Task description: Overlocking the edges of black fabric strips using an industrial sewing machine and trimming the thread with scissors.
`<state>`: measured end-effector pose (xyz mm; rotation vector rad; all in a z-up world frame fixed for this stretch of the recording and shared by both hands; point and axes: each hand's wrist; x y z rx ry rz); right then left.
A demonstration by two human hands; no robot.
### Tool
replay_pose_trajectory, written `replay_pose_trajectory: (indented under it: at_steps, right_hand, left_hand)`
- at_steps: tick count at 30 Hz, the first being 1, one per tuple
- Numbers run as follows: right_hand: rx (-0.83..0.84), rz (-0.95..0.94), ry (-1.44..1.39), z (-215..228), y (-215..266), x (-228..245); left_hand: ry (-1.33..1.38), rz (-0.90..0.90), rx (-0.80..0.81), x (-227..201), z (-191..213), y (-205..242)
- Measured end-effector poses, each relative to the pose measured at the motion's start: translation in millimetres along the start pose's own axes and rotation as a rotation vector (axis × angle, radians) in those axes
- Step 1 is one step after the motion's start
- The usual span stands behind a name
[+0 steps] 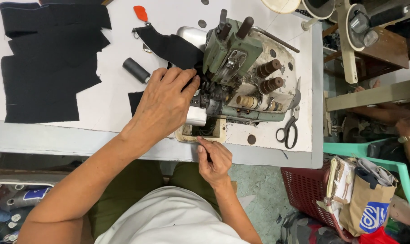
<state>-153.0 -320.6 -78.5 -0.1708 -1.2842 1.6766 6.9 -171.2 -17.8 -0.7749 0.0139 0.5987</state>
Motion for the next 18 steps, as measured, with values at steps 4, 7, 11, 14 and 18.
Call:
replay_pose_trajectory:
  at_steps: [4,7,11,14,18]
  right_hand:
    - [0.004,-0.007,-0.007,0,1,0]
    - [0.004,-0.008,-0.007,0,-1,3]
    - [0.012,-0.015,0.004,1,-5,5]
    - [0.0,-0.025,-0.002,0,1,0]
    - [0.0,-0.029,-0.005,2,4,-2]
  left_hand:
    - [0.002,0.024,0.029,0,1,-4]
    - [-0.005,0.045,0.059,1,4,-6]
    - [-0.012,0.07,0.102,4,8,-9]
    - [-0.022,0.087,0.128,3,10,-10]
    - [-0.025,0.081,0.129,1,13,-10]
Point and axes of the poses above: each hand's wrist, its own y-axis away from the middle knuckle, its own z-axis out of the back of the hand, x = y × z, and after that the axes turned 4 degrees about z, right-handed
